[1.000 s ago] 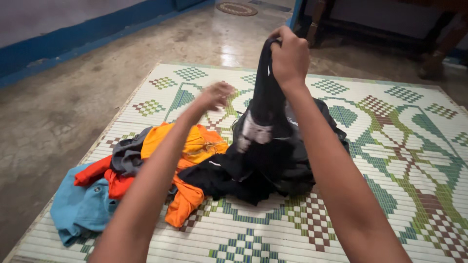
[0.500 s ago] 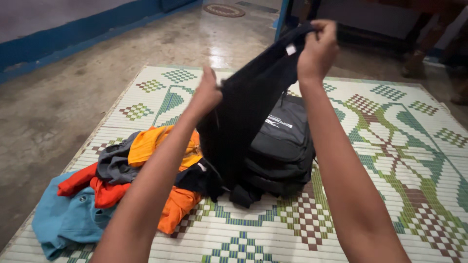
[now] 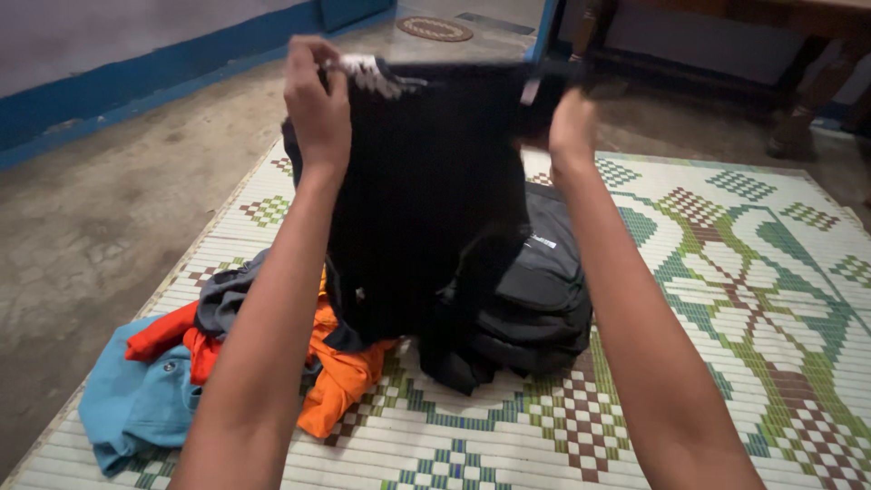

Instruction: The person unpacks a black backpack placed on a patterned mat, removing several folded garments one by one and placing them on the mat. The items include a grey garment, an orange garment, a light blue garment, a yellow garment, a black garment with a white graphic, a red polka-dot garment, and a pink garment.

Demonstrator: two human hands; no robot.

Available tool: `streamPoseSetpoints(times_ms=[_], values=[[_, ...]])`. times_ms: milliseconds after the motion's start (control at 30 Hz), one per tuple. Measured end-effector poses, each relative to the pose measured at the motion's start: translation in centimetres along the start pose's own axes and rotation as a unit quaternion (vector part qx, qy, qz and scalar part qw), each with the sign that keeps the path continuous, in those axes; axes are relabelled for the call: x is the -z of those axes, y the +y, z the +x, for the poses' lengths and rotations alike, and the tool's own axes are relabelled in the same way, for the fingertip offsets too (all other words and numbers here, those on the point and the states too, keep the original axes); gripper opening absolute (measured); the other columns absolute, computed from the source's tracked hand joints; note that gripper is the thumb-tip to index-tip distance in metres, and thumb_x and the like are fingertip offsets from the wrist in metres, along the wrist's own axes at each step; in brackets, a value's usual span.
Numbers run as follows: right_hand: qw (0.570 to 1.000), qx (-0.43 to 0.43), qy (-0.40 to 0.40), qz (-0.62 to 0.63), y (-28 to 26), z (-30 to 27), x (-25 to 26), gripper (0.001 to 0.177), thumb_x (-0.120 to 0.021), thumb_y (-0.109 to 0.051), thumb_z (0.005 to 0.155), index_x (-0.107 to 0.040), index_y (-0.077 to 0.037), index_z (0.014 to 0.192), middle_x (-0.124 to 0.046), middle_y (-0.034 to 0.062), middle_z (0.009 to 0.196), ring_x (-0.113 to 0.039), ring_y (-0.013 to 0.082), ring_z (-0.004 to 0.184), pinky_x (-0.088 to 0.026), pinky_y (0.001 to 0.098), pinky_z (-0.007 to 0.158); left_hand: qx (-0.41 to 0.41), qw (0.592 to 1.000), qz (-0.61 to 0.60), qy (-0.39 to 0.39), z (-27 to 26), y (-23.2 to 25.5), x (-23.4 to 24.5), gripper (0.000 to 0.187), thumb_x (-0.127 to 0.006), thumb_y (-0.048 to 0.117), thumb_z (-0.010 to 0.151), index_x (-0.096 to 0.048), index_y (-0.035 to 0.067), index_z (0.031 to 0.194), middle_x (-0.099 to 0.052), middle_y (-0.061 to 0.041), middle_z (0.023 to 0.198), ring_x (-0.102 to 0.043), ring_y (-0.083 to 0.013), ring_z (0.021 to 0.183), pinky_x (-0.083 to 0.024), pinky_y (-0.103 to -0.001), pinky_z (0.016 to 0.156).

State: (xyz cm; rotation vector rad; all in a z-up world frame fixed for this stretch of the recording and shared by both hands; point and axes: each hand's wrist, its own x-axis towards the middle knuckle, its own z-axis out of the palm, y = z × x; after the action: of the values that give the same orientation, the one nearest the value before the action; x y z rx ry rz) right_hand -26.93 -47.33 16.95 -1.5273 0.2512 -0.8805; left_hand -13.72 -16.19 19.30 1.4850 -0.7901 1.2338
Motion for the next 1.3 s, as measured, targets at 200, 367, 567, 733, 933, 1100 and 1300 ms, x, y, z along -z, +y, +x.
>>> streamPoseSetpoints(times_ms=[200,367,567,733,933,1100,1300], values=[[0.988,-0.127,-0.084,0.006,-3.3,-1.4,-4.1,0.039,-0.032,-0.037,0.106,-0.052,-0.004,0.115,-0.056,0.0093,0.102,-0.068,0.0280,0.090,-0.064,0.0508,0.071,0.242,0.969,0.048,-0.019,0.0,-1.2,0.1,0.018,-0.044,0.008,0.105,-0.044,0.009,0.122,-0.069,-0.013,0.102,-0.071,-0.0315,0.093,-0.055,-0.042,0.076],[0.984,-0.151,-0.061,0.071,-3.6,-4.5,-5.5,0.042,-0.037,-0.041,0.105,-0.064,-0.010,0.109,-0.070,0.0089,0.100,-0.072,0.0251,0.090,-0.066,0.0477,0.072,0.253,0.963,-0.045,-0.080,-3.2,-5.1,0.5,0.025,-0.041,0.013,0.098,-0.058,0.006,0.115,-0.071,-0.018,0.111,-0.069,-0.0360,0.103,-0.052,-0.046,0.092],[0.967,-0.023,-0.196,0.163,-2.9,-4.3,-7.7,0.038,-0.046,-0.036,0.109,-0.068,-0.006,0.109,-0.073,0.0119,0.103,-0.073,0.0243,0.093,-0.063,0.0436,0.081,0.241,0.807,-0.272,-0.465,-5.4,-4.2,-0.4,0.047,-0.047,0.039,0.110,-0.058,0.007,0.142,-0.061,-0.009,0.140,-0.054,-0.0185,0.127,-0.037,-0.034,0.107],[0.959,0.009,-0.257,0.121,-0.7,-5.7,-11.0,0.028,-0.062,-0.026,0.103,-0.060,-0.007,0.123,-0.065,0.0079,0.111,-0.066,0.0176,0.098,-0.060,0.0389,0.085,0.283,0.808,-0.136,-0.498,-8.1,-5.4,-2.9,0.042,-0.064,0.022,0.088,-0.069,0.007,0.127,-0.077,-0.015,0.104,-0.072,-0.0271,0.092,-0.056,-0.040,0.082],[0.936,0.087,-0.143,-0.309,4.3,-5.7,-10.9,0.067,-0.076,-0.032,0.084,-0.048,-0.005,0.138,-0.071,0.0157,0.118,-0.071,0.0244,0.104,-0.056,0.0344,0.089,0.165,0.984,0.009,-0.074,-7.7,-14.2,-1.9,0.025,-0.063,0.014,0.096,-0.069,0.003,0.117,-0.074,-0.023,0.103,-0.070,-0.0439,0.102,-0.053,-0.051,0.083],[0.882,0.090,-0.212,-0.411,12.0,-5.0,-6.5,0.086,-0.090,-0.040,0.082,-0.045,0.003,0.141,-0.059,0.0311,0.133,-0.063,0.0383,0.116,-0.052,0.0439,0.095,0.123,0.978,0.055,0.159,-3.5,-16.7,4.5,0.062,-0.077,0.026,0.101,-0.041,0.012,0.150,-0.077,-0.016,0.112,-0.076,-0.0385,0.103,-0.057,-0.050,0.089],[0.754,-0.210,-0.354,-0.511,18.4,-4.4,-0.7,0.090,-0.081,-0.051,0.077,-0.048,-0.001,0.145,-0.057,0.0246,0.142,-0.065,0.0404,0.121,-0.062,0.0568,0.089,0.184,0.931,0.310,-0.061,-4.1,-15.6,9.0,0.080,-0.084,0.051,0.082,-0.047,0.016,0.145,-0.073,-0.023,0.101,-0.067,-0.0485,0.093,-0.053,-0.057,0.077]])
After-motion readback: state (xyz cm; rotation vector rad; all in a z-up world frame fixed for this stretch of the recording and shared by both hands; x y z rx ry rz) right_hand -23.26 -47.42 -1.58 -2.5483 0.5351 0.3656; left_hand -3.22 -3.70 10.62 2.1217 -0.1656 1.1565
